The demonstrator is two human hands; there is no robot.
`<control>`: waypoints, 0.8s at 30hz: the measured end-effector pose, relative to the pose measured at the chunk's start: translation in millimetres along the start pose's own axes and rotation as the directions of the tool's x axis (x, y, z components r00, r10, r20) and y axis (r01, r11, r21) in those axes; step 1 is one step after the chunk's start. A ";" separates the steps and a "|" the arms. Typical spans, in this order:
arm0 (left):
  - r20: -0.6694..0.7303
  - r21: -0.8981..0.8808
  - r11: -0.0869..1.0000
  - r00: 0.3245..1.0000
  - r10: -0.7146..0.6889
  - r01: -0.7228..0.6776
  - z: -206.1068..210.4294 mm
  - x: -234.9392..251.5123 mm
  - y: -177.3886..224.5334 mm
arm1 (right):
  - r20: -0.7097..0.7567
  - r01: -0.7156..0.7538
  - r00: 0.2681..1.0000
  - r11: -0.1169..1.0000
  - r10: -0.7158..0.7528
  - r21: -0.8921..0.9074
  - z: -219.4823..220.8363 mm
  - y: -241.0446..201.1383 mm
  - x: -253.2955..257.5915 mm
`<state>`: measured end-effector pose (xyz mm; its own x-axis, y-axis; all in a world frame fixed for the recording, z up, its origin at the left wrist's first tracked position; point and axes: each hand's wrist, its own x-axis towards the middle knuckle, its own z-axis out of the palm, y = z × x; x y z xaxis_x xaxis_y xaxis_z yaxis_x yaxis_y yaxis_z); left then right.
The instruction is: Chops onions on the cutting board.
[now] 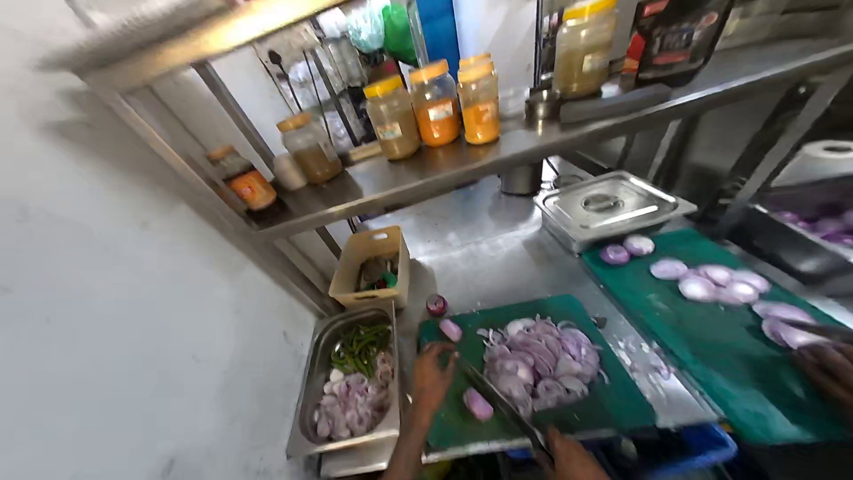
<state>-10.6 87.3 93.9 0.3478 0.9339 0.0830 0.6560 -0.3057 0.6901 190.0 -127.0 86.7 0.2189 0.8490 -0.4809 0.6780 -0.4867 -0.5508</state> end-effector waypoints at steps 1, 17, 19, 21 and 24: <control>0.065 -0.035 0.999 0.998 0.012 -0.010 -3.4 -23.2 1.8 | 0.026 -0.013 1.000 1.000 0.013 -0.010 -4.0 -4.7 -4.7; 0.469 0.014 0.932 0.825 0.313 -0.362 6.5 -42.8 -5.0 | 0.198 -0.061 0.968 0.910 0.154 -0.410 -41.0 -70.6 -26.7; 0.452 0.004 0.926 0.827 0.335 -0.377 7.6 -43.5 -9.2 | 0.197 -0.064 0.971 0.941 0.136 -0.334 -11.0 -55.7 -3.9; 0.443 -0.012 0.930 0.832 0.334 -0.366 8.9 -41.8 -9.4 | 0.179 -0.055 0.976 0.940 0.121 -0.337 -8.2 -54.7 4.2; 0.431 -0.025 0.927 0.833 0.348 -0.375 6.9 -44.1 -10.5 | 0.190 -0.049 0.972 0.911 0.138 -0.409 -43.8 -80.9 -27.2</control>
<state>-28.2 48.0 78.0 0.8066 0.5911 0.0001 0.4608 -0.6287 0.6264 160.0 -101.7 174.2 0.1729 0.7191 -0.6730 0.8941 -0.4012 -0.1990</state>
